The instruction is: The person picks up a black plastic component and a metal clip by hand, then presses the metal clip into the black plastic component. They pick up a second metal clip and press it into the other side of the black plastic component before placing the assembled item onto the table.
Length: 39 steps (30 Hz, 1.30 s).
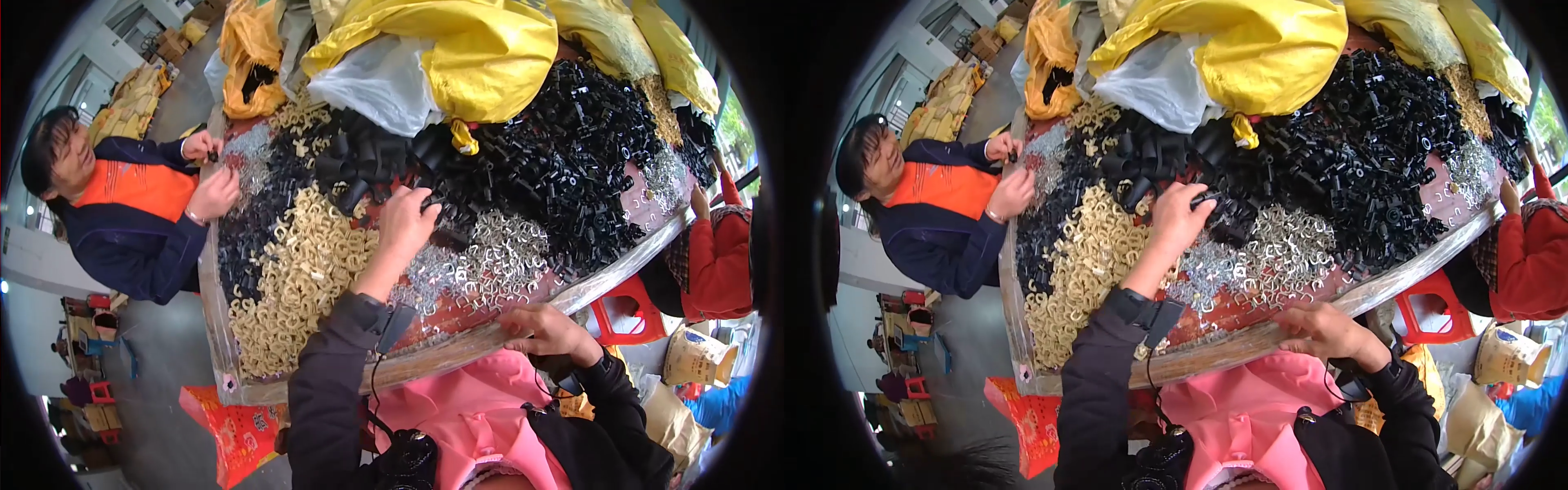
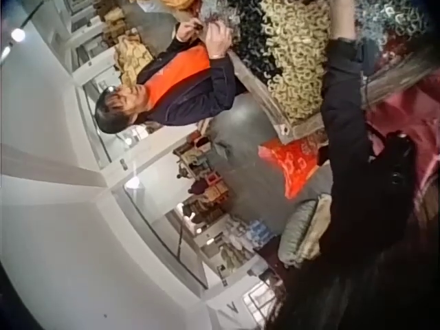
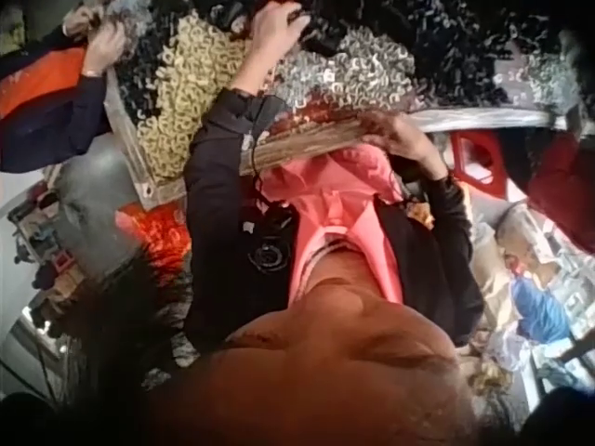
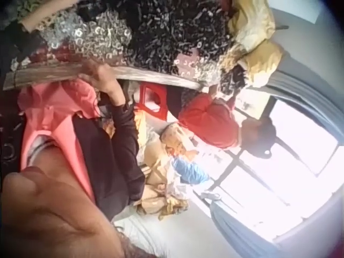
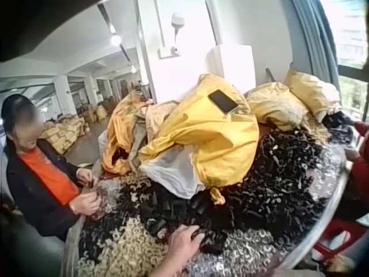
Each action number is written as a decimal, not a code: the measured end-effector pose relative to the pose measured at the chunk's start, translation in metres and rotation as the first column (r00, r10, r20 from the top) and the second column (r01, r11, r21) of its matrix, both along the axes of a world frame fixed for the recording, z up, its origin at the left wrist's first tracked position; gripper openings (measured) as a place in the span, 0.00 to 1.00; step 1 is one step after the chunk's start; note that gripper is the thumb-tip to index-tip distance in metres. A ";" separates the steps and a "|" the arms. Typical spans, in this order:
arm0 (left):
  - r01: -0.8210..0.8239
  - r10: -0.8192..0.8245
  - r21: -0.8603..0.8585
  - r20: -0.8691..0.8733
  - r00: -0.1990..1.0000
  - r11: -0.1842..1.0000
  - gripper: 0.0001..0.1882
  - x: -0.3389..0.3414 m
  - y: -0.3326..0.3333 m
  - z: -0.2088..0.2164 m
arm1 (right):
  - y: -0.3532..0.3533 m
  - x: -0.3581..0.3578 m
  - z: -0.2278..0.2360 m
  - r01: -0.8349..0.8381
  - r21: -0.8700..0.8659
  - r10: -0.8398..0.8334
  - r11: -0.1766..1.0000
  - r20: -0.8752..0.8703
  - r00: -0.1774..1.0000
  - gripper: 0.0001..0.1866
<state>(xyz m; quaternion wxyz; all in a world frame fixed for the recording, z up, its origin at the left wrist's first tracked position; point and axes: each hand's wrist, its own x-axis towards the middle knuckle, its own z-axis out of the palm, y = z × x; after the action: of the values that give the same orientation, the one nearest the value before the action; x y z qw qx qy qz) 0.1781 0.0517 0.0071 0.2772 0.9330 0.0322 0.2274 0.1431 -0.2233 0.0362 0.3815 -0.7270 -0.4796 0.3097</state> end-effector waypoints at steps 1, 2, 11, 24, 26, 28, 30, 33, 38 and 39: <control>-0.014 0.014 -0.004 -0.006 1.000 1.000 0.12 -0.013 0.005 0.005 | 0.006 -0.002 0.001 0.009 -0.008 -0.009 1.000 -0.015 1.000 0.19; -0.001 -0.010 -0.159 -0.070 0.998 0.987 0.11 -0.027 0.010 0.011 | 0.013 -0.003 0.001 0.001 -0.010 -0.001 1.000 -0.017 1.000 0.19; -0.062 -0.207 -0.774 -0.245 0.947 0.631 0.06 -0.177 0.022 0.014 | 0.092 -0.037 -0.022 -0.149 0.136 0.105 0.979 0.289 0.951 0.13; -0.115 -0.103 -0.981 -0.099 0.990 -0.156 0.18 -0.254 0.005 -0.012 | 0.155 -0.074 -0.062 0.083 0.011 -0.070 0.996 0.659 0.749 0.04; -0.098 -0.104 -0.979 -0.080 0.991 -0.179 0.17 -0.252 0.001 -0.012 | 0.156 -0.073 -0.062 0.064 0.017 -0.059 0.998 0.680 0.731 0.04; -0.086 -0.116 -0.981 -0.067 0.991 -0.174 0.18 -0.249 -0.001 -0.014 | 0.154 -0.073 -0.061 0.067 0.017 -0.061 0.998 0.677 0.734 0.03; -0.073 -0.155 -0.984 -0.049 0.987 -0.160 0.19 -0.244 -0.004 -0.017 | 0.150 -0.071 -0.062 0.067 0.020 -0.062 0.998 0.677 0.733 0.03; -0.047 -0.141 -0.991 -0.029 0.990 -0.127 0.18 -0.234 -0.010 -0.022 | 0.147 -0.066 -0.061 0.091 0.081 -0.122 0.993 0.627 0.769 0.04; -0.026 -0.109 -0.996 -0.036 0.993 0.091 0.14 -0.211 -0.024 -0.027 | 0.127 -0.048 -0.039 0.099 0.030 -0.093 0.995 -0.157 0.983 0.06; -0.028 -0.119 -0.995 -0.039 0.992 0.097 0.14 -0.206 -0.027 -0.026 | 0.124 -0.047 -0.039 0.097 0.047 -0.073 0.994 -0.367 0.927 0.06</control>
<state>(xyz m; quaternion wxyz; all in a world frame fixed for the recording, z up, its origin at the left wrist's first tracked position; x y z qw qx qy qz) -0.0278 0.0252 -0.0192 0.8362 0.5164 0.1628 0.0868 0.0963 -0.0989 -0.0026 0.5003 -0.6643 -0.3781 0.4068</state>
